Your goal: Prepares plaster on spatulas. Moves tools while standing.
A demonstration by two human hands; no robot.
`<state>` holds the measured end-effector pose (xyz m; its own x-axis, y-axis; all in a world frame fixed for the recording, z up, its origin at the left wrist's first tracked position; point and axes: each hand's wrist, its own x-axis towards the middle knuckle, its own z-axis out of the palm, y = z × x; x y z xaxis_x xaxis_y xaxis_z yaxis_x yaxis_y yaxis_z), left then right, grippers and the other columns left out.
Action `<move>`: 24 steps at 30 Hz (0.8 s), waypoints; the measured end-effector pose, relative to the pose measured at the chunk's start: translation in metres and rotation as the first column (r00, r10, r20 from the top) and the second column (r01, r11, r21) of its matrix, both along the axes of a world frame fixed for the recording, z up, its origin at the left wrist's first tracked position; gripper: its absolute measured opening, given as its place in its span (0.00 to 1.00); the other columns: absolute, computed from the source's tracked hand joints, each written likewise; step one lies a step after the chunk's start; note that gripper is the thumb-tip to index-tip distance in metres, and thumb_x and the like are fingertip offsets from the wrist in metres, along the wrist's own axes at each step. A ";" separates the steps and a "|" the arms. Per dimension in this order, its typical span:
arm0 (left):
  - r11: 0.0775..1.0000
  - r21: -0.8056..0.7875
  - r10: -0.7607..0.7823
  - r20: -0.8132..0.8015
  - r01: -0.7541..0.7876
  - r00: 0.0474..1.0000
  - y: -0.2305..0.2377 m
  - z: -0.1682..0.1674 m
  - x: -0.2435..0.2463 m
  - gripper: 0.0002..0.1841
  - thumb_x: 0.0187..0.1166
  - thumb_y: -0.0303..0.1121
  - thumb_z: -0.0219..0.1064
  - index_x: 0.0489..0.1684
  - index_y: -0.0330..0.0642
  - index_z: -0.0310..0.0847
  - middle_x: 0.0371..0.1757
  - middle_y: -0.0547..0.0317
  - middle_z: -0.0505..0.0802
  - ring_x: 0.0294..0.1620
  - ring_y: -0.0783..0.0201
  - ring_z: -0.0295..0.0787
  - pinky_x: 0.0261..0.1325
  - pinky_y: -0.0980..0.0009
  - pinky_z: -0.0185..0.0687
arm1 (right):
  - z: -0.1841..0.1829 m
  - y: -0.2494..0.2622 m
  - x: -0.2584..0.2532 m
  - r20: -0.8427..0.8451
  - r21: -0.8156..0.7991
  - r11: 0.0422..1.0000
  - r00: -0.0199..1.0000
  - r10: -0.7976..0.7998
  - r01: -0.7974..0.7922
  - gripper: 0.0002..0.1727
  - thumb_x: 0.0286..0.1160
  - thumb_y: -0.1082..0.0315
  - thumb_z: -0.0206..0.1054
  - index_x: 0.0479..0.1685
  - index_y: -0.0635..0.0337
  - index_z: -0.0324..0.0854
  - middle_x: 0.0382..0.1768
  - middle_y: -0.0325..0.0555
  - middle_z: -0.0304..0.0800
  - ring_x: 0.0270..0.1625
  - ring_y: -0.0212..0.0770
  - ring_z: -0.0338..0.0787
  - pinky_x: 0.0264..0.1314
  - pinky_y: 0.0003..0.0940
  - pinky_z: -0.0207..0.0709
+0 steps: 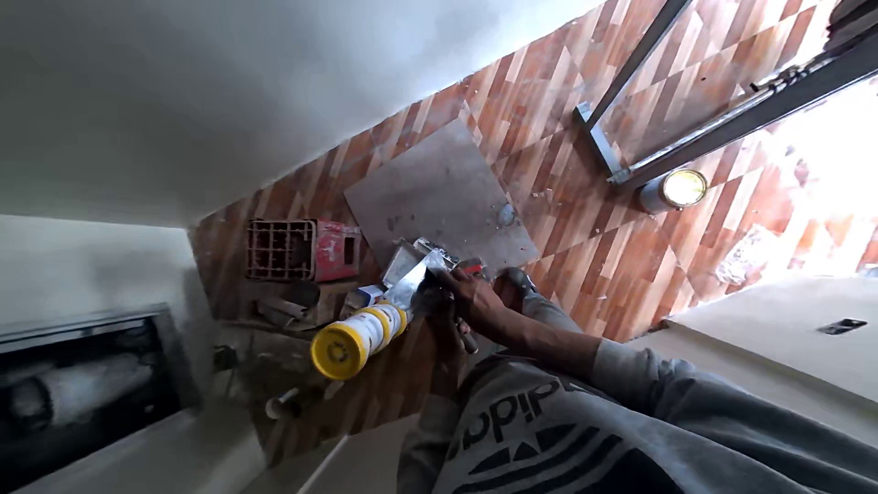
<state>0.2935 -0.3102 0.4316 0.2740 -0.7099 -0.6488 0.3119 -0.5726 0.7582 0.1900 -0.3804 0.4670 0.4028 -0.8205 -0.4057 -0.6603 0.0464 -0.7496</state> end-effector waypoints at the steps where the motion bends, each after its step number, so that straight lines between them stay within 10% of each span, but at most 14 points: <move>1: 1.000 0.010 0.008 -0.054 -0.007 0.999 -0.001 -0.004 0.000 0.17 0.88 0.27 0.47 0.23 0.42 0.70 0.09 0.66 0.73 0.05 0.73 0.67 0.10 0.78 0.69 | -0.005 -0.004 -0.002 -0.010 0.005 1.000 1.000 -0.019 0.020 0.28 0.83 0.75 0.53 0.83 0.55 0.71 0.68 0.64 0.83 0.63 0.63 0.89 0.65 0.59 0.82; 8: 1.000 -0.015 -0.017 -0.003 0.017 1.000 0.001 -0.009 0.003 0.17 0.87 0.26 0.45 0.22 0.43 0.68 0.09 0.67 0.73 0.05 0.74 0.67 0.10 0.78 0.71 | -0.004 -0.015 0.008 -0.016 -0.018 1.000 1.000 0.002 -0.002 0.28 0.82 0.77 0.55 0.82 0.54 0.73 0.67 0.62 0.83 0.65 0.64 0.87 0.65 0.60 0.82; 11: 0.994 -0.058 -0.082 0.156 0.092 0.984 0.010 -0.003 0.010 0.10 0.91 0.29 0.48 0.45 0.36 0.75 0.23 0.62 0.79 0.17 0.72 0.73 0.23 0.75 0.77 | 0.015 -0.012 0.019 0.004 -0.023 0.995 0.995 0.099 -0.098 0.29 0.82 0.76 0.56 0.84 0.55 0.70 0.71 0.64 0.80 0.70 0.66 0.83 0.67 0.61 0.79; 14: 0.999 -0.051 0.017 0.007 -0.016 1.000 0.002 -0.005 0.009 0.14 0.86 0.25 0.47 0.25 0.43 0.69 0.10 0.66 0.74 0.06 0.73 0.68 0.11 0.78 0.71 | 0.003 -0.020 0.019 -0.023 -0.029 0.997 0.997 0.073 -0.074 0.27 0.83 0.75 0.55 0.82 0.54 0.73 0.69 0.63 0.82 0.67 0.64 0.86 0.66 0.60 0.81; 17: 0.993 -0.106 -0.042 0.101 0.053 0.994 0.010 -0.003 0.021 0.10 0.90 0.28 0.47 0.46 0.36 0.74 0.22 0.62 0.79 0.18 0.71 0.75 0.25 0.75 0.79 | 0.010 -0.013 0.028 0.016 -0.064 0.986 0.987 0.157 -0.156 0.28 0.83 0.75 0.57 0.84 0.54 0.71 0.73 0.63 0.80 0.72 0.66 0.82 0.70 0.61 0.78; 20: 1.000 0.023 0.017 -0.069 -0.015 0.997 0.002 -0.005 0.023 0.17 0.88 0.27 0.45 0.23 0.40 0.71 0.10 0.64 0.74 0.06 0.72 0.68 0.09 0.77 0.69 | -0.037 -0.045 -0.006 0.030 -0.059 0.998 1.000 0.002 0.000 0.24 0.81 0.75 0.62 0.77 0.55 0.78 0.65 0.63 0.86 0.62 0.66 0.89 0.61 0.67 0.82; 24: 0.995 0.091 -0.009 -0.191 0.027 0.982 0.002 -0.007 0.034 0.15 0.91 0.31 0.48 0.31 0.39 0.73 0.13 0.64 0.76 0.08 0.72 0.71 0.12 0.77 0.73 | -0.021 -0.057 -0.029 0.037 -0.254 0.964 0.997 -0.069 0.076 0.20 0.84 0.72 0.58 0.71 0.55 0.83 0.53 0.57 0.91 0.44 0.58 0.93 0.47 0.61 0.87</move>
<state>0.3278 -0.3085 0.4249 0.1269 -0.6479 -0.7511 0.4341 -0.6446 0.6293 0.1607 -0.4372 0.4464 0.3462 -0.9229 -0.1684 -0.6413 -0.1018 -0.7605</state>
